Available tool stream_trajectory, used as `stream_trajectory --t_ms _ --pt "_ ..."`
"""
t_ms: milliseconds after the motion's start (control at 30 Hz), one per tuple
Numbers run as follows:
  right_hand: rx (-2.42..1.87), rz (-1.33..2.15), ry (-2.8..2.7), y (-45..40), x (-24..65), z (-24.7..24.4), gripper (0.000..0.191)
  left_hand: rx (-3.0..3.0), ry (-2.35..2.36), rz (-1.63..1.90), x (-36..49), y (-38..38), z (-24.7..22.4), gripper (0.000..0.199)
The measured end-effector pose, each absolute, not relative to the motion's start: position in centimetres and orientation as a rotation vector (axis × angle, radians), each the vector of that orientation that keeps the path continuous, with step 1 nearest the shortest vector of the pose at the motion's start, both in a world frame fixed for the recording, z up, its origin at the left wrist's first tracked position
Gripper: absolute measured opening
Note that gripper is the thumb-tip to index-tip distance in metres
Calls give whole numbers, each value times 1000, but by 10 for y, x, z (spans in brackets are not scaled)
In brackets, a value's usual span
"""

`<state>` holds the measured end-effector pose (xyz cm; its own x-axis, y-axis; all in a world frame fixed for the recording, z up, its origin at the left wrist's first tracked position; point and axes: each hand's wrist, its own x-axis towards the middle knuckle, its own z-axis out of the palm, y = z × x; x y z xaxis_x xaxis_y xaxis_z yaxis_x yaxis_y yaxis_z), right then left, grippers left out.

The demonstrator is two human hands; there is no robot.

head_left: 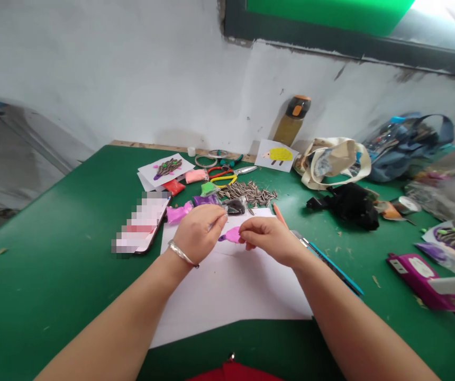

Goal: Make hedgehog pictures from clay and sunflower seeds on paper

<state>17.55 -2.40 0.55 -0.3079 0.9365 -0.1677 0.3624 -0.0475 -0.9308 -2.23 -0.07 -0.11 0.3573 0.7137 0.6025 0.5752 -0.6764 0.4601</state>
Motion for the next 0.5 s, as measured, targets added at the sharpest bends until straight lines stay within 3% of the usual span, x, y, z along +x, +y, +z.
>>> stream_trajectory --t_ms 300,500 --pt "-1148 1450 -1280 -27 175 -7 11 1945 1126 875 -7 -12 -1 17" --pt "-1110 1466 -1246 -30 172 -12 17 1933 1127 828 -1 -12 -1 13"
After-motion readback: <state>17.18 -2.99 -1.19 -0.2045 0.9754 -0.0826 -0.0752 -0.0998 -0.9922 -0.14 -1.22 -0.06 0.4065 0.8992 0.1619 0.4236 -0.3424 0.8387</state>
